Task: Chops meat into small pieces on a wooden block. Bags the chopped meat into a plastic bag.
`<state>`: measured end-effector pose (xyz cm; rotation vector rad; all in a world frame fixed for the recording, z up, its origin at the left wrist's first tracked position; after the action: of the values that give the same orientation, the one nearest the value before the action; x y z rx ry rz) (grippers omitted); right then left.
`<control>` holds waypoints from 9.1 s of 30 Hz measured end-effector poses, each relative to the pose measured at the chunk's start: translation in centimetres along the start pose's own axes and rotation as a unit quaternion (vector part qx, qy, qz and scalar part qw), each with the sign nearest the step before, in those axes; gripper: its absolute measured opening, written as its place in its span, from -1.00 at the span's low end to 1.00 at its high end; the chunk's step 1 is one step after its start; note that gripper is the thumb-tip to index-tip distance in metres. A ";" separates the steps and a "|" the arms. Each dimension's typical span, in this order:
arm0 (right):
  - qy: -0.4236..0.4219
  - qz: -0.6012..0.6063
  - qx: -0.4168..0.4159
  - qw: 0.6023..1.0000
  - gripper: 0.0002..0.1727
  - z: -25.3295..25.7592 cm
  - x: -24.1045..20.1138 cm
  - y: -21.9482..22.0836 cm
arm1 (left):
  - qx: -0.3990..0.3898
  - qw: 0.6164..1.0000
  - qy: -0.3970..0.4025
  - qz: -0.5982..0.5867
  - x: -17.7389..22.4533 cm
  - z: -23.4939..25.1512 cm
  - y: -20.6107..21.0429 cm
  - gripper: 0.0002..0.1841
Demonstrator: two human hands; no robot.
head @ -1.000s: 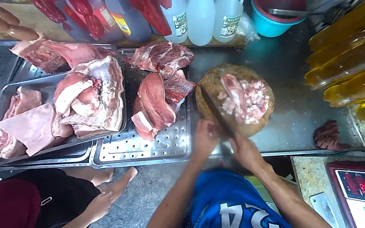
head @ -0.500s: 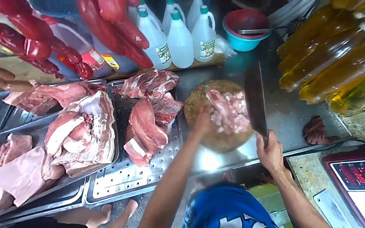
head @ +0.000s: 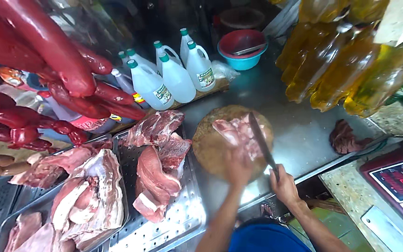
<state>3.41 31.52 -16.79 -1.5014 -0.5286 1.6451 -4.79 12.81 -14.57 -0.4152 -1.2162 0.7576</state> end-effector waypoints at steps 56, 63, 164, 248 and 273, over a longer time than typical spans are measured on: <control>0.024 0.045 -0.282 0.958 -0.40 4.2 -8.9 0.7 | 0.223 0.823 -0.374 -0.364 -9.2 -1.4 -10.5 -0.46; -0.107 -0.011 -0.145 0.984 -0.49 3.1 -13.6 -2.7 | 0.271 0.811 -0.387 -0.344 -9.5 -4.7 -11.2 -0.51; -0.041 -0.133 -0.294 0.946 -0.43 0.7 -13.2 4.3 | -0.040 0.935 -0.278 -0.217 -6.7 0.6 -6.2 -0.56; -0.046 -0.100 -0.277 0.954 -0.38 1.0 -10.9 3.0 | -0.107 0.939 -0.327 -0.012 -8.8 -2.9 -12.0 -0.33; -0.138 -0.004 -0.122 0.983 -0.57 1.2 -13.0 -3.3 | -0.201 0.939 -0.274 0.055 -7.5 -4.0 -11.0 -0.33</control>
<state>2.47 23.39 -6.13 -1.4454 -0.9158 1.8461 1.10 0.22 -13.66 -0.6375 -1.9005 0.7431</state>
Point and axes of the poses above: each hand's wrist, its own z-axis towards the middle knuckle, its own y-axis out of the palm, x = y × z, the point moved 6 cm from there along z, towards the middle knuckle, and after that the axes turned 1 degree about -z, right-handed, at the moved point
